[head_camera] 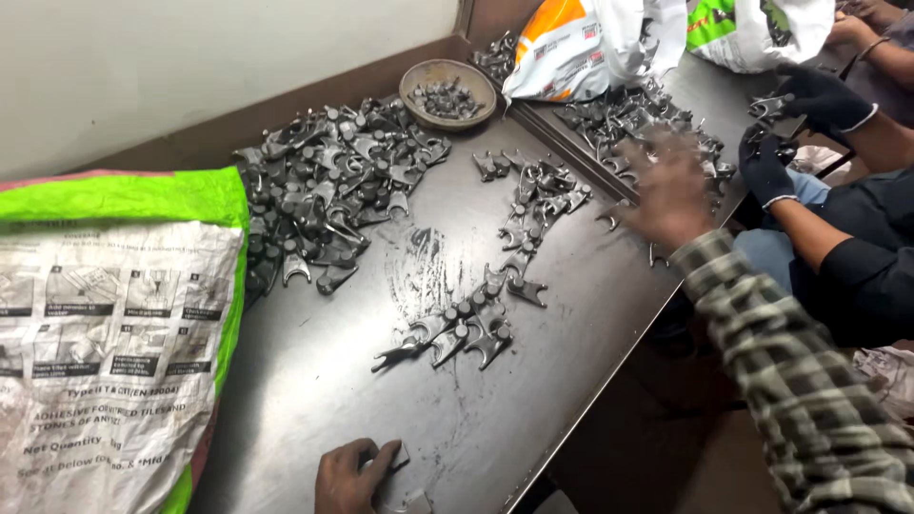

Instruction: The person picks up small fork-shaped metal castings one at a time from a pile on a metal work table and places them into a separate group on the table, occasionally turning a piece over in their hands before setting it down. Other workers at the same table handle similar castings.

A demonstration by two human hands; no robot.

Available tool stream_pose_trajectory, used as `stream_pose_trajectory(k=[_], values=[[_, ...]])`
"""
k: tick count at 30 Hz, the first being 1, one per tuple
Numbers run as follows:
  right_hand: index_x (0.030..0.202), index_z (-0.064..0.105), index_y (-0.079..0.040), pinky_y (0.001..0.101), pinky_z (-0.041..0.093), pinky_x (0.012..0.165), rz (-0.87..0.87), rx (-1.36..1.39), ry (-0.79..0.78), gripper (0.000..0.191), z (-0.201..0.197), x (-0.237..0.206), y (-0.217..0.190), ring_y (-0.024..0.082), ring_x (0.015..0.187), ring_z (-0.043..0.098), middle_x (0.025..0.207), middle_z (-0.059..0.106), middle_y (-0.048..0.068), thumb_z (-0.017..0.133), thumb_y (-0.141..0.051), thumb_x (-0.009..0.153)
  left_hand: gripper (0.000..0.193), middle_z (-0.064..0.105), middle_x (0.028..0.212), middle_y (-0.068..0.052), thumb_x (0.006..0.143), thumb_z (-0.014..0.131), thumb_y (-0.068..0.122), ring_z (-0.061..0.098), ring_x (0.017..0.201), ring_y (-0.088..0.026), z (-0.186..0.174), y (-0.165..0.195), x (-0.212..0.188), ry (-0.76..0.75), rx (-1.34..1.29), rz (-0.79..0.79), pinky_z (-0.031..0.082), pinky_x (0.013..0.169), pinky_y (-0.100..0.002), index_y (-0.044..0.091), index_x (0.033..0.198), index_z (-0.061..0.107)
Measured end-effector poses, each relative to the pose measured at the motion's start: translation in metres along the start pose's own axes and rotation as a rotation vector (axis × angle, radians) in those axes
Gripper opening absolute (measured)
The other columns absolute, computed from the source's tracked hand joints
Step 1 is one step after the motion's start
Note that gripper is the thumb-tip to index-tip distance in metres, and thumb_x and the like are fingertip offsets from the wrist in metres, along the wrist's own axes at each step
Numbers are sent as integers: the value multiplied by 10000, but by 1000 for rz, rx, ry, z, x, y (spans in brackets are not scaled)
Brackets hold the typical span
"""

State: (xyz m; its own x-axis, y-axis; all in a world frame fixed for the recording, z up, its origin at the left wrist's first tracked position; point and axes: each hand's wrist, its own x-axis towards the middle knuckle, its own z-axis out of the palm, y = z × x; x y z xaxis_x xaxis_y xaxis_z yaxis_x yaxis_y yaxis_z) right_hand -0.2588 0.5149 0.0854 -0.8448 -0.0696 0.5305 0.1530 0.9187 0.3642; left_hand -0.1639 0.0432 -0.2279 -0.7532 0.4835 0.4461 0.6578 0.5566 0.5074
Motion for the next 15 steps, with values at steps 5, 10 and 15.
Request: stream_pose_trajectory(k=[5,10,15], values=[[1218,714,-190,448,547,887,-52,419,-345,374,8,-61,-91,290,1176,602,1252,667,79,743,-271,854,758,664,1089,-116,514,923,510,608,1037,-330,-12,13,8,-49,-36,-84,505,919,-456,218,1203,803],[1108,764,-192,405,565,867,-27,672,-269,236,7,-109,-132,262,1056,679,1107,730,24,746,-191,872,921,586,1215,-184,416,960,436,510,1151,-379,-62,60,23,-203,-225,-292,455,970,-481,80,1235,733],[1126,764,-113,426,554,806,-63,763,-257,379,27,-138,-155,320,989,673,1157,696,100,796,-166,751,883,563,1275,-156,457,931,393,471,1197,-348,-91,82,45,-256,-255,-378,452,1003,-456,89,1259,719]])
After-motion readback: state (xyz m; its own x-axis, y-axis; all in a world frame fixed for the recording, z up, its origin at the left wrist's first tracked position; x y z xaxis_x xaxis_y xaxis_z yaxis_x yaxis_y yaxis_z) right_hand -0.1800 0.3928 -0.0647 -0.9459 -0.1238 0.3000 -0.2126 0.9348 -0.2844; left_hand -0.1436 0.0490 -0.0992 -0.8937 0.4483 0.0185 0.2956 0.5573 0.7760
